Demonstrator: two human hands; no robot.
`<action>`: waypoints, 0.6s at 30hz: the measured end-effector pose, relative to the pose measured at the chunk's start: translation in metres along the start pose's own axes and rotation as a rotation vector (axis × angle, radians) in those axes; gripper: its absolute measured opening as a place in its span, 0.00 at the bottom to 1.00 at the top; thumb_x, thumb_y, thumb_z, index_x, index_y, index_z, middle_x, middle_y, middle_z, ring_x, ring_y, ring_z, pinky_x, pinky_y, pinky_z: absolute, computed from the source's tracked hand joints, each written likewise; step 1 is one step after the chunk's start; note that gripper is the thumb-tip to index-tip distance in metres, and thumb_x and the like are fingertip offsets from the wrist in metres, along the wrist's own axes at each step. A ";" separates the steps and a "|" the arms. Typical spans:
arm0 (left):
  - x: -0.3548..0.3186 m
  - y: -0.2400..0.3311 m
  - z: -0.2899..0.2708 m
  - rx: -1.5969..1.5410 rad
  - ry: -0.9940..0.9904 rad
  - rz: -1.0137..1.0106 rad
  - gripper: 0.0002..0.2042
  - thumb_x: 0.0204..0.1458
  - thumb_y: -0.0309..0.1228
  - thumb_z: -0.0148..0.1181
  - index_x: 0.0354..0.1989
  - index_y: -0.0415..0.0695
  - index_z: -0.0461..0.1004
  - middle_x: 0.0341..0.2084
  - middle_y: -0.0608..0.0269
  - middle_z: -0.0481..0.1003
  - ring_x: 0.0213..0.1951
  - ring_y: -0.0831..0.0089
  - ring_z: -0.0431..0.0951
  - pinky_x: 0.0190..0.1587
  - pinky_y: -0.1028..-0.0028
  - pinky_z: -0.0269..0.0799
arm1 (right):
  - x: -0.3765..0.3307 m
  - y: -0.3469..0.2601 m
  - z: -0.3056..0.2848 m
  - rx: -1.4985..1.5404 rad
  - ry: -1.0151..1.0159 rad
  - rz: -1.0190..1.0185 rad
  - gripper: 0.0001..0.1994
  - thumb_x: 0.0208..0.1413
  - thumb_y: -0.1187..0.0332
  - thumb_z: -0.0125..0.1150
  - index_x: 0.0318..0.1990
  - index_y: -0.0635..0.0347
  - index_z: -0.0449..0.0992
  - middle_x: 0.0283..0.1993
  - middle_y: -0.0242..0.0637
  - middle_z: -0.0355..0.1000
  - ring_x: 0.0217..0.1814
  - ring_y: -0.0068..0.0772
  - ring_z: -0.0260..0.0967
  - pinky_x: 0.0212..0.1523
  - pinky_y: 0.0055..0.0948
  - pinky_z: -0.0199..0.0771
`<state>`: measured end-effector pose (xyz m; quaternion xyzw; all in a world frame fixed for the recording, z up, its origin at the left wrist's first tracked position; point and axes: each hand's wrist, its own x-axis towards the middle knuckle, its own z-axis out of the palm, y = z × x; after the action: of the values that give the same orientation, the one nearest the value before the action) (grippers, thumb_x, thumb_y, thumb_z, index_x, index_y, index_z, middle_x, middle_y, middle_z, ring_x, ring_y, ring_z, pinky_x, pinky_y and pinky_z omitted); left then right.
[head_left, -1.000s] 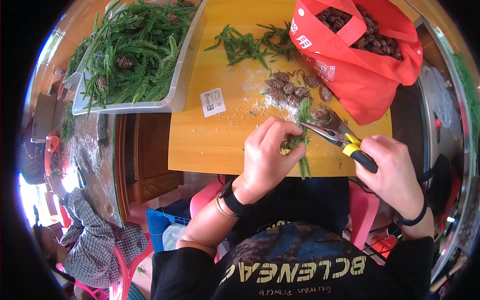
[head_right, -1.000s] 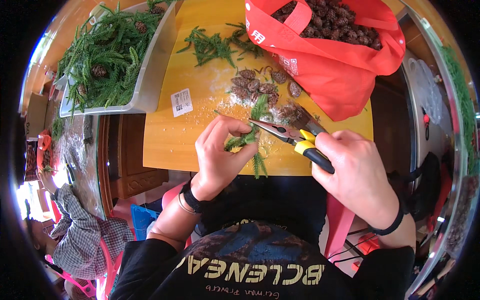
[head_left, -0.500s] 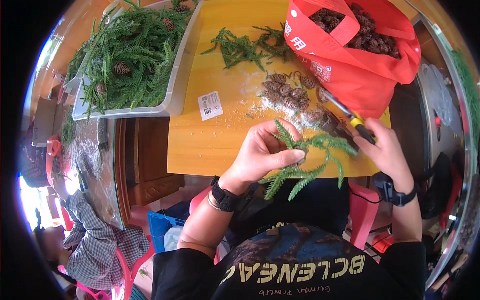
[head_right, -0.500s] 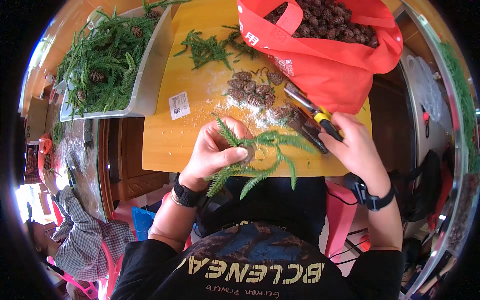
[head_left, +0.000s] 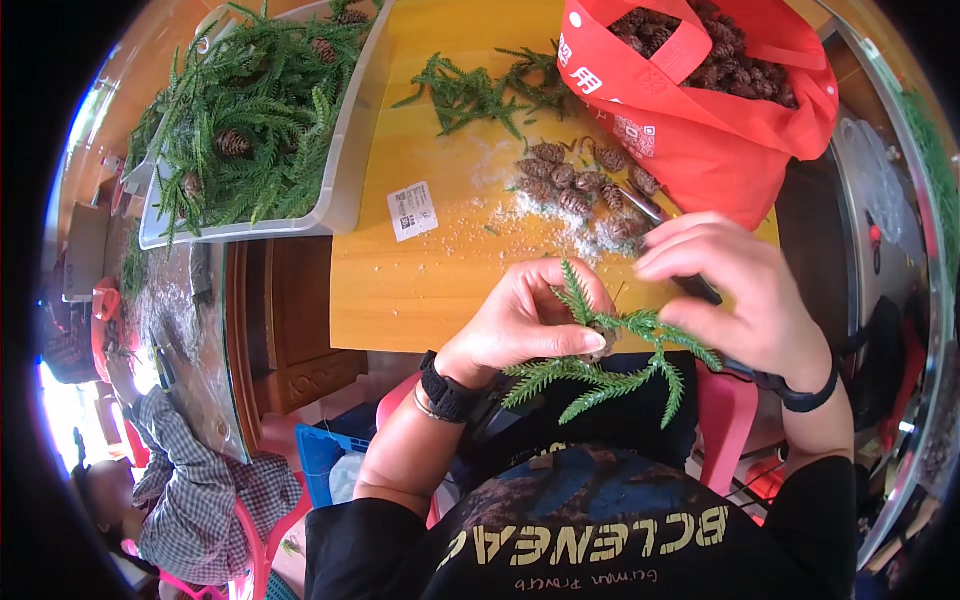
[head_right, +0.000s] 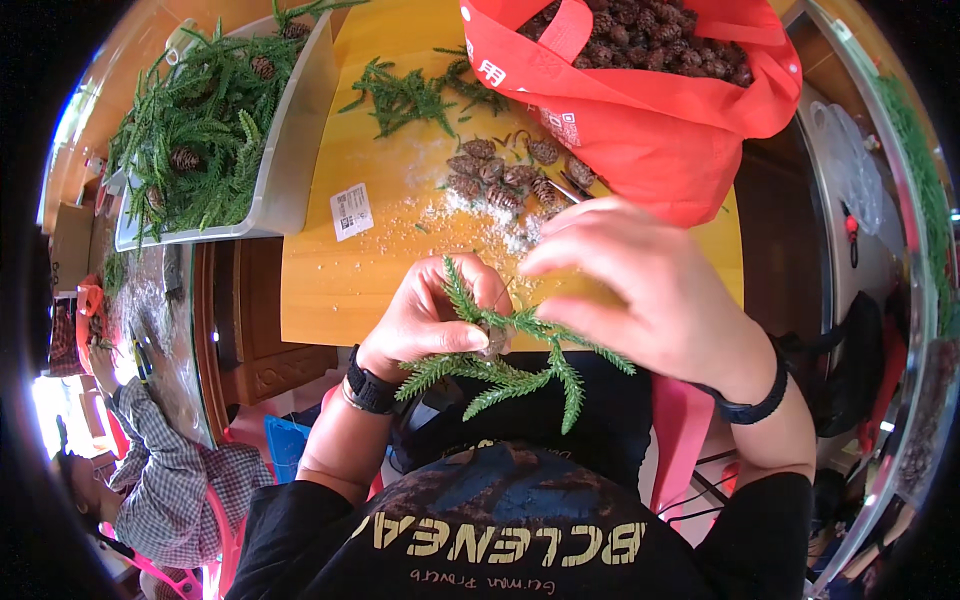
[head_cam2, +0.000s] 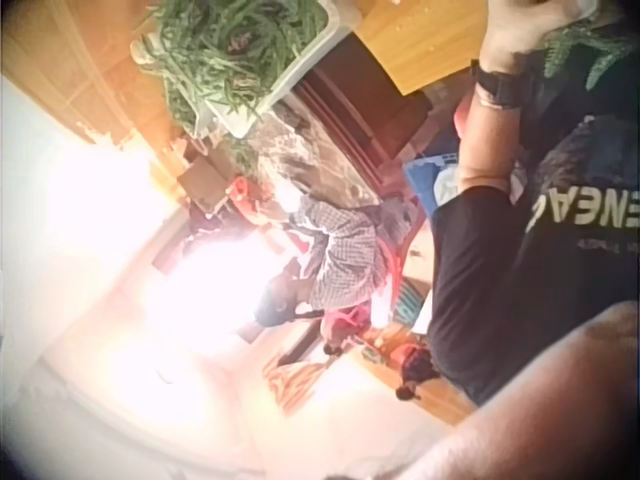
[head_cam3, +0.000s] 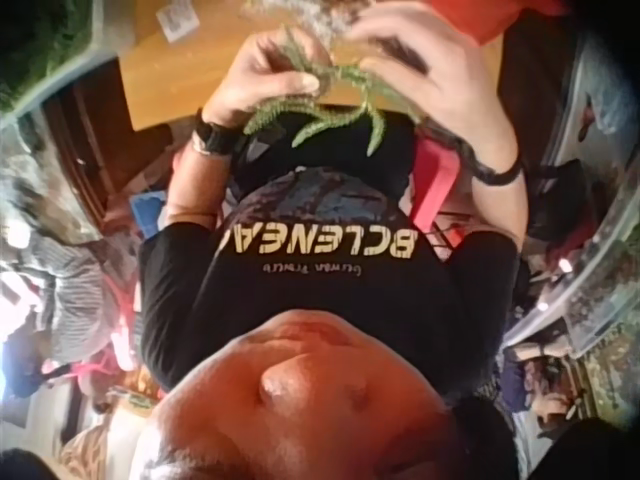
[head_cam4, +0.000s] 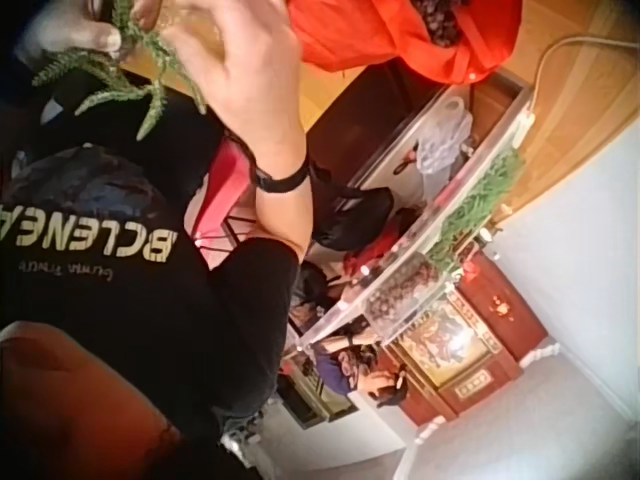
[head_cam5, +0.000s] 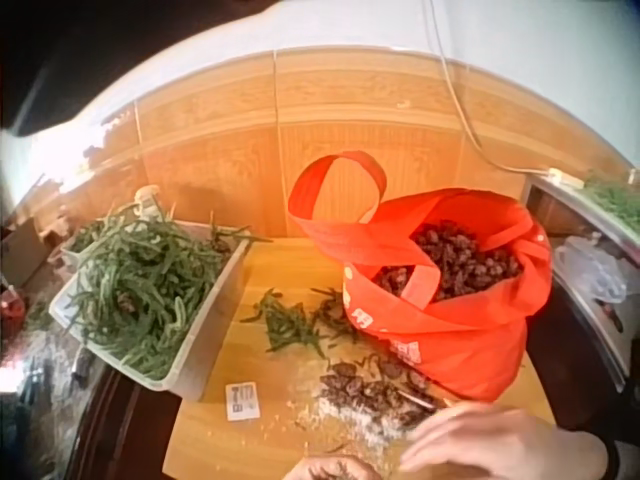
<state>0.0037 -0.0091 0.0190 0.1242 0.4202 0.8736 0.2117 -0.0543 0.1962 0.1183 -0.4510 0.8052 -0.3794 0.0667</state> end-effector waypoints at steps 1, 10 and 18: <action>0.000 -0.001 -0.001 0.010 -0.055 0.024 0.10 0.43 0.18 0.62 0.33 0.38 0.68 0.29 0.64 0.73 0.33 0.80 0.74 0.36 0.81 0.71 | 0.005 -0.003 0.003 0.024 -0.060 -0.057 0.11 0.41 0.70 0.64 0.33 0.62 0.73 0.36 0.39 0.72 0.44 0.42 0.69 0.44 0.34 0.68; -0.001 0.003 0.004 0.115 -0.019 0.009 0.11 0.43 0.17 0.61 0.34 0.38 0.69 0.31 0.65 0.73 0.34 0.81 0.73 0.37 0.81 0.72 | 0.017 0.007 0.010 -0.066 -0.140 -0.172 0.10 0.41 0.65 0.64 0.30 0.59 0.72 0.29 0.36 0.67 0.35 0.39 0.67 0.38 0.33 0.67; 0.004 0.001 0.011 0.405 0.147 0.114 0.11 0.40 0.20 0.65 0.31 0.41 0.70 0.29 0.69 0.72 0.35 0.82 0.71 0.39 0.81 0.67 | 0.017 0.005 0.014 -0.142 -0.132 -0.072 0.08 0.42 0.70 0.62 0.24 0.60 0.67 0.24 0.35 0.64 0.28 0.39 0.64 0.29 0.33 0.63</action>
<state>0.0047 -0.0001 0.0270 0.1238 0.5938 0.7885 0.1017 -0.0607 0.1767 0.1090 -0.5072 0.8072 -0.2927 0.0739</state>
